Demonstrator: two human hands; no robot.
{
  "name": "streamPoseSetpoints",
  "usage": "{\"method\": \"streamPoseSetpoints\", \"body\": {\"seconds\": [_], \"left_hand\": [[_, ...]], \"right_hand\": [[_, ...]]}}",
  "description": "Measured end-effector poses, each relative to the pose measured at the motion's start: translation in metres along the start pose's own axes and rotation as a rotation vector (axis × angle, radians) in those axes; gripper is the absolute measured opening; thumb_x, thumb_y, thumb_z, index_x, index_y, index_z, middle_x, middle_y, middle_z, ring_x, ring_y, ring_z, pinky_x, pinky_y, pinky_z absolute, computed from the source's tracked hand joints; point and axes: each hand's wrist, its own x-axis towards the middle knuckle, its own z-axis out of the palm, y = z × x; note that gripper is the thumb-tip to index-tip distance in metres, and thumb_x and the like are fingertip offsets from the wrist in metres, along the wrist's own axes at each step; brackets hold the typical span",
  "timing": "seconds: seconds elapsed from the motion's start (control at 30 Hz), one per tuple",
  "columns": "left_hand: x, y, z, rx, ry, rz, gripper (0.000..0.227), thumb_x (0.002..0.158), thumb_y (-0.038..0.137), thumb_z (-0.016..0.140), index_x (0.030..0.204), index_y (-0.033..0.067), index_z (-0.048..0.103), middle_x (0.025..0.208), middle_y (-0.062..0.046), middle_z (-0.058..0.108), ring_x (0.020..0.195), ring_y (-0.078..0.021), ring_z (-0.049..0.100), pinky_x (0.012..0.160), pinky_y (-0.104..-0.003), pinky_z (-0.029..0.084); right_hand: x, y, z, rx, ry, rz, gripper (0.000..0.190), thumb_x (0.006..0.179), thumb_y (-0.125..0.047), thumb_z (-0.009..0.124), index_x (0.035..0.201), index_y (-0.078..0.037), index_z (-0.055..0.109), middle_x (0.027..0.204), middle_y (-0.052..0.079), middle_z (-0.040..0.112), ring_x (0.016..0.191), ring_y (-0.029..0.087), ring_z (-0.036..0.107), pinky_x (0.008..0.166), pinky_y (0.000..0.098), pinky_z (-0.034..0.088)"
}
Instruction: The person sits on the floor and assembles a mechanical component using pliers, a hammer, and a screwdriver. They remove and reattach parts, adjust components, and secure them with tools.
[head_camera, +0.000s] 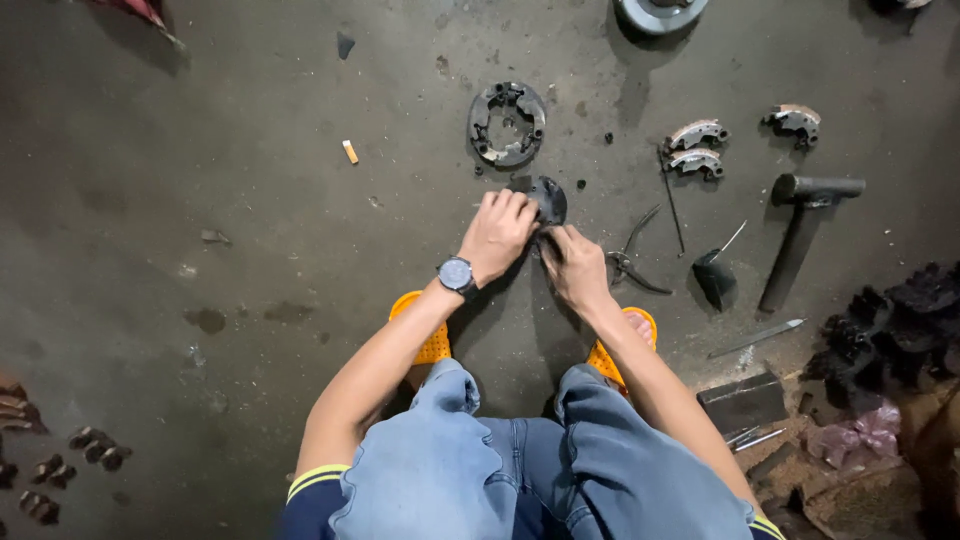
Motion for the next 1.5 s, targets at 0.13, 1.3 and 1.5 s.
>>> {"method": "streamPoseSetpoints", "body": {"seconds": [0.13, 1.3, 1.5], "left_hand": [[0.005, 0.003, 0.012, 0.003, 0.085, -0.001, 0.029, 0.085, 0.023, 0.057, 0.097, -0.0039, 0.055, 0.080, -0.013, 0.045, 0.072, -0.0278, 0.047, 0.064, -0.037, 0.040], [0.018, 0.014, 0.009, 0.130, 0.139, -0.016, 0.018, 0.081, 0.001, 0.046, 0.093, -0.0096, 0.052, 0.082, -0.019, 0.047, 0.072, -0.0311, 0.048, 0.066, -0.038, 0.039], [0.022, 0.012, -0.016, 0.069, 0.015, 0.069, 0.019, 0.084, 0.007, 0.048, 0.099, -0.0011, 0.055, 0.093, -0.013, 0.050, 0.093, -0.0270, 0.049, 0.081, -0.035, 0.039]], "right_hand": [[0.007, 0.004, -0.001, 0.001, -0.015, -0.069, 0.008, 0.079, -0.004, 0.060, 0.085, -0.007, 0.056, 0.067, 0.006, 0.053, 0.062, 0.029, 0.060, 0.046, 0.0358, 0.047], [0.009, -0.001, -0.007, 0.093, 0.083, 0.039, 0.015, 0.084, -0.013, 0.064, 0.078, -0.006, 0.052, 0.063, 0.009, 0.052, 0.062, 0.033, 0.059, 0.044, 0.0386, 0.044], [0.021, -0.015, -0.030, 0.224, 0.200, 0.124, 0.027, 0.083, -0.014, 0.069, 0.099, -0.001, 0.052, 0.074, 0.017, 0.056, 0.069, 0.039, 0.058, 0.050, 0.0414, 0.045]]}}
